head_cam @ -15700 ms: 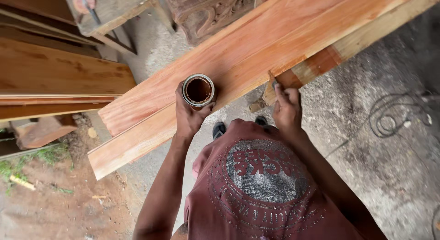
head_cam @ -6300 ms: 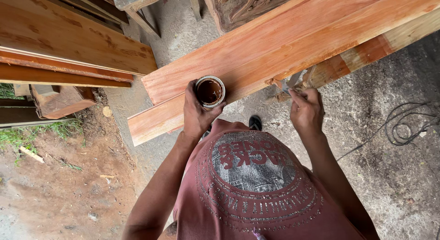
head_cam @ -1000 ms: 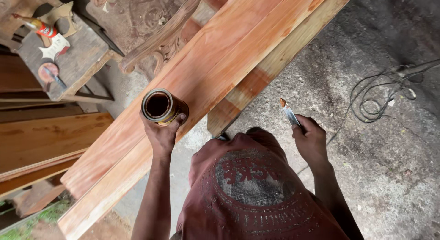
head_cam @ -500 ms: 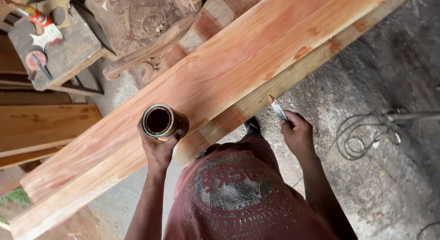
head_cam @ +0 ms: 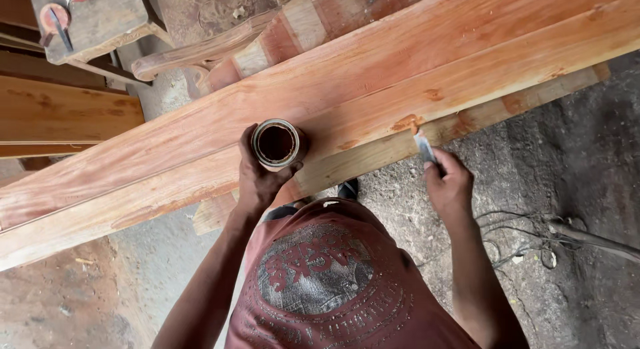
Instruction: The person holds a can of wood stain in one hand and uses a small brush with the other hand to apply stain along the surface of long wooden planks resting on supports. The person occasionally repositions the planks and continues brushing stain across the wood surfaces.
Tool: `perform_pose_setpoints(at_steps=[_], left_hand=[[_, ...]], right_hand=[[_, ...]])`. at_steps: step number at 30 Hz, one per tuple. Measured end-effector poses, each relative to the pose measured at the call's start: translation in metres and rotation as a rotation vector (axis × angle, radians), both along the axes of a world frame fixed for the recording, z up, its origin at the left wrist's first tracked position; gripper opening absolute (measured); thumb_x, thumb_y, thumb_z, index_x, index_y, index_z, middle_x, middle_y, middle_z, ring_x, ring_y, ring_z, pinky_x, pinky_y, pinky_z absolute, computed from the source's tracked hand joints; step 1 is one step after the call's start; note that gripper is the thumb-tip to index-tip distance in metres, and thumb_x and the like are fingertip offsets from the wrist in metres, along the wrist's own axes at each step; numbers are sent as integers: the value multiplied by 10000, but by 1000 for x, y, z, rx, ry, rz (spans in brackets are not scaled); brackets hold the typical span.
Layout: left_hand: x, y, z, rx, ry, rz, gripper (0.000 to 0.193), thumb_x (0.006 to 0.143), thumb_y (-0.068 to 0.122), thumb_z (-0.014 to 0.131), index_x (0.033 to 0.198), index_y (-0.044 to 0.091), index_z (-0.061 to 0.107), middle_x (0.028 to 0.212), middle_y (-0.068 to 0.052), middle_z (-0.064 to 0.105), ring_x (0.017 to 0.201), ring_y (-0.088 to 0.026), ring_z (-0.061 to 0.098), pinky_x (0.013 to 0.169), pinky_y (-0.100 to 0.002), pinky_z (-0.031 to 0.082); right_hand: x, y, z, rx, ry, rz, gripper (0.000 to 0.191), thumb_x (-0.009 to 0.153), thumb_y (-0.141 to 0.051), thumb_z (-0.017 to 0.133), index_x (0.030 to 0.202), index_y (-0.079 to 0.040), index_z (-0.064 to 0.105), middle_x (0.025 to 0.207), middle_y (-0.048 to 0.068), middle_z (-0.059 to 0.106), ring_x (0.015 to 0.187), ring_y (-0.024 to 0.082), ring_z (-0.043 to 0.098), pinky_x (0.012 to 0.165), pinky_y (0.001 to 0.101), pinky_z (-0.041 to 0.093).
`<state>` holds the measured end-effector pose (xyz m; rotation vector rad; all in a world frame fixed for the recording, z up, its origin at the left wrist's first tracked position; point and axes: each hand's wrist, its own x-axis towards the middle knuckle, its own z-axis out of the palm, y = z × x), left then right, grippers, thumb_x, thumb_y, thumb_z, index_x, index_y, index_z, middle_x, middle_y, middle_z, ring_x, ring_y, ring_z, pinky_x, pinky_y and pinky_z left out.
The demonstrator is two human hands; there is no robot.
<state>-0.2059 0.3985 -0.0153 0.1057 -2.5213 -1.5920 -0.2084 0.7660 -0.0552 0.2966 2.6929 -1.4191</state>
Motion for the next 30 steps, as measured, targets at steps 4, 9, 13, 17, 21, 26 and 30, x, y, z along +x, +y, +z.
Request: perform_pose_setpoints(at_steps=[4, 9, 13, 17, 21, 26, 30], left_hand=[[5, 3, 6, -104, 90, -10, 1146, 736, 345, 953, 1544, -23, 229, 1410, -231, 550, 1288, -338, 597, 1074, -440, 510], [-13, 18, 2, -497, 140, 93, 997, 796, 362, 925, 1508, -38, 353, 1404, -292, 499, 1285, -451, 526, 1094, -518, 462], [-22, 23, -5, -537, 178, 134, 905, 822, 391, 890, 1458, -37, 409, 1345, -273, 513, 1239, -443, 536, 1068, -525, 471], [-22, 22, -8, -559, 191, 129, 875, 812, 386, 891, 1431, -28, 431, 1302, -256, 529, 1201, -427, 551, 1029, -512, 488], [-23, 23, -9, -548, 222, 142, 850, 821, 361, 884, 1430, -21, 430, 1296, -252, 525, 1192, -418, 560, 1019, -504, 501], [-24, 24, -9, -542, 207, 129, 840, 824, 354, 883, 1426, -20, 432, 1279, -240, 530, 1176, -413, 567, 1004, -503, 504], [-25, 24, -8, -563, 241, 131, 855, 797, 346, 894, 1418, -20, 436, 1252, -239, 531, 1152, -415, 551, 1001, -509, 488]], right_hand=[[-24, 22, 5, 177, 175, 22, 269, 958, -25, 678, 1224, -9, 706, 1024, 155, 708, 846, 280, 686, 756, 387, 548], [-62, 36, 1, 340, 357, 102, 250, 966, -12, 696, 1211, -21, 742, 1114, 190, 667, 989, 375, 672, 862, 442, 543], [-75, 31, -14, 474, 388, 159, 301, 941, -9, 692, 1232, -33, 761, 1102, 184, 661, 1016, 375, 646, 884, 453, 530], [-74, 28, -22, 549, 265, 127, 256, 988, -14, 674, 1237, -9, 736, 1077, 172, 659, 1031, 336, 630, 828, 412, 526], [-75, 31, -19, 456, 256, 171, 374, 929, 57, 642, 1259, -70, 764, 1134, 167, 669, 1050, 313, 651, 945, 417, 545], [-85, 28, -9, 498, 218, 190, 363, 918, 43, 646, 1247, -61, 759, 1107, 181, 665, 994, 329, 658, 844, 423, 555], [-91, 26, 4, 446, 57, 132, 315, 991, -13, 616, 1271, -88, 738, 1143, 169, 652, 858, 270, 662, 698, 374, 568]])
